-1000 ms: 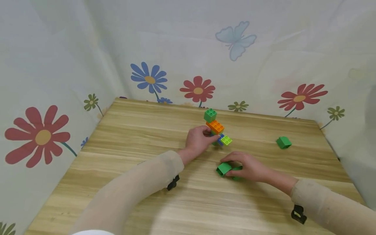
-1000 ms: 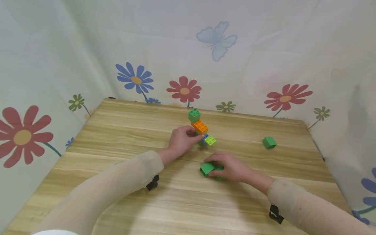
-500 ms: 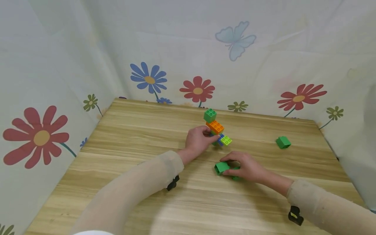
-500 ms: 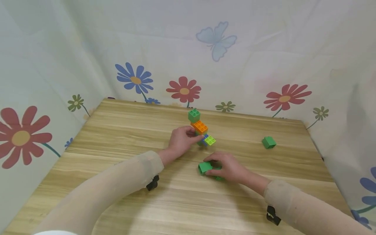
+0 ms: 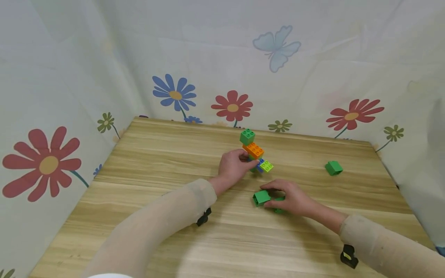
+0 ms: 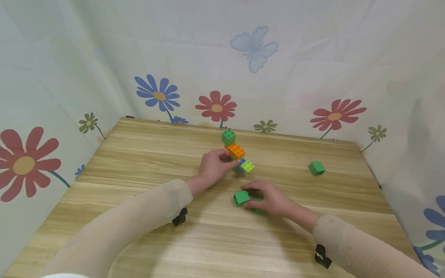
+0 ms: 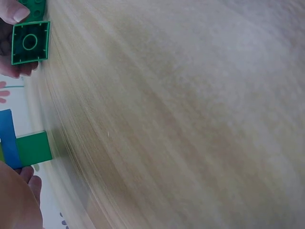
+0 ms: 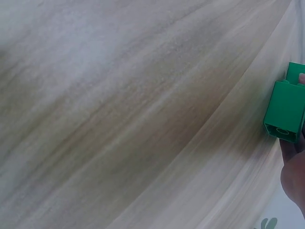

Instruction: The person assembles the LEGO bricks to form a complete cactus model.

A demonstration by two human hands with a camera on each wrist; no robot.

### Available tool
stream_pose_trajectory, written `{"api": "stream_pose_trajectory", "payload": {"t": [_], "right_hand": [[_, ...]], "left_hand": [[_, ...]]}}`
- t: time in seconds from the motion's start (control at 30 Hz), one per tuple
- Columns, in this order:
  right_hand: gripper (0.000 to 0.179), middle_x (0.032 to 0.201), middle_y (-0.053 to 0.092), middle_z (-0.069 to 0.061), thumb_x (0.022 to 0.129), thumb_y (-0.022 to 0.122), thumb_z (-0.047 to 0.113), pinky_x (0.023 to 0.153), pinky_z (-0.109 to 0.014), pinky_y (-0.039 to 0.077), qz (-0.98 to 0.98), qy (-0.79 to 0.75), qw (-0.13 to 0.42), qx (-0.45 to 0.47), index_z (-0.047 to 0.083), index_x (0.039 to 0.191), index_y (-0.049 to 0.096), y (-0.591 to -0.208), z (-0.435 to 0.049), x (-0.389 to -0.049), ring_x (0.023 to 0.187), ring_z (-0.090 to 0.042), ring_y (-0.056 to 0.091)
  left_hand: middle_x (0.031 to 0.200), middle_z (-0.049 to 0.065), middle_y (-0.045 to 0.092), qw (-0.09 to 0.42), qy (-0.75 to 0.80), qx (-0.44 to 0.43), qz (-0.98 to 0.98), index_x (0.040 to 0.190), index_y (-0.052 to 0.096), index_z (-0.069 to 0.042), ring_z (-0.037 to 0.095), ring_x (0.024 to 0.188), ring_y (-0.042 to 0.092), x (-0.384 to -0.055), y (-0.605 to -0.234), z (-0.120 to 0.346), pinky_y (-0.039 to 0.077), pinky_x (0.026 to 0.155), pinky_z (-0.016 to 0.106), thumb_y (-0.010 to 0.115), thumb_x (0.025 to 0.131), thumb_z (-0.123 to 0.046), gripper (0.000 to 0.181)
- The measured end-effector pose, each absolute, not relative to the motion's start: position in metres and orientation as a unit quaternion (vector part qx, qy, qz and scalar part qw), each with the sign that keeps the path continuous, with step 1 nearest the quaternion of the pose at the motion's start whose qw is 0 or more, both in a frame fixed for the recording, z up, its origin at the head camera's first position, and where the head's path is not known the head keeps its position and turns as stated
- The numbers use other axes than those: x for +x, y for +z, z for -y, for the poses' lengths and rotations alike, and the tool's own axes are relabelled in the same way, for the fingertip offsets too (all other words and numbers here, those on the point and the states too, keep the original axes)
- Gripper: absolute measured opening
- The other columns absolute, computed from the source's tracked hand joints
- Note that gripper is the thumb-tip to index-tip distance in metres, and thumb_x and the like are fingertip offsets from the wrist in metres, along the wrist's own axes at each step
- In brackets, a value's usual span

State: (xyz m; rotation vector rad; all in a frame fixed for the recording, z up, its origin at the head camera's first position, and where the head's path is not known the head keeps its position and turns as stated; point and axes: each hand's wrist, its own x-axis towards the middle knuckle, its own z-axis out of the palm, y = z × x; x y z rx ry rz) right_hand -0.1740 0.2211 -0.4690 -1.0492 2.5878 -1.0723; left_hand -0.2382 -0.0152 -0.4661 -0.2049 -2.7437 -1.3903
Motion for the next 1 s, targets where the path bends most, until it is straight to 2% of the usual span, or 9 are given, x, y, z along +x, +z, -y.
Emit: {"api": "stream_pose_trajectory", "payload": {"t": [0.13, 0.37, 0.57, 0.73, 1.0], "right_hand": [[0.048, 0.128, 0.076, -0.003, 0.09, 0.089, 0.023, 0.1, -0.046, 0.06, -0.864, -0.357, 0.084, -0.344, 0.005, 0.132, 0.074, -0.4678, -0.22, -0.1749, 0.118, -0.021, 0.071], [0.043, 0.125, 0.077, 0.002, 0.09, 0.089, 0.022, 0.1, -0.043, 0.06, -0.866, -0.36, 0.088, -0.335, 0.008, 0.129, 0.076, -0.4676, -0.218, -0.1736, 0.116, -0.015, 0.071], [0.04, 0.122, 0.078, 0.003, 0.089, 0.09, 0.023, 0.099, -0.043, 0.061, -0.872, -0.357, 0.07, -0.328, 0.011, 0.125, 0.078, -0.4693, -0.2159, -0.1724, 0.113, -0.014, 0.072], [0.038, 0.119, 0.079, 0.002, 0.088, 0.09, 0.02, 0.096, -0.044, 0.062, -0.875, -0.353, 0.05, -0.327, 0.011, 0.123, 0.079, -0.4714, -0.2141, -0.1724, 0.109, -0.016, 0.073], [0.037, 0.119, 0.078, 0.001, 0.09, 0.089, 0.02, 0.096, -0.045, 0.061, -0.878, -0.357, 0.059, -0.312, 0.011, 0.124, 0.078, -0.4726, -0.2123, -0.1746, 0.109, -0.018, 0.073]], "left_hand": [[0.105, -0.001, 0.081, 0.026, -0.452, -0.066, 0.889, 0.11, 0.079, -0.013, 0.013, 0.095, 0.075, -0.2383, -0.4653, 0.0154, 0.062, 0.082, 0.029, 0.088, 0.09, -0.041, 0.036], [0.106, 0.0, 0.081, 0.026, -0.452, -0.068, 0.889, 0.11, 0.079, -0.012, 0.013, 0.095, 0.076, -0.2376, -0.4649, 0.0158, 0.063, 0.082, 0.029, 0.088, 0.09, -0.041, 0.036], [0.106, 0.0, 0.081, 0.027, -0.452, -0.068, 0.889, 0.11, 0.079, -0.013, 0.013, 0.095, 0.075, -0.2377, -0.4646, 0.0163, 0.062, 0.083, 0.029, 0.088, 0.09, -0.041, 0.036], [0.105, -0.001, 0.081, 0.028, -0.448, -0.065, 0.891, 0.11, 0.079, -0.013, 0.012, 0.094, 0.075, -0.2377, -0.4641, 0.0166, 0.062, 0.082, 0.028, 0.088, 0.09, -0.042, 0.036], [0.105, -0.002, 0.081, 0.025, -0.447, -0.066, 0.892, 0.11, 0.08, -0.013, 0.011, 0.095, 0.074, -0.2376, -0.4629, 0.0164, 0.061, 0.084, 0.028, 0.088, 0.09, -0.04, 0.034]]}}
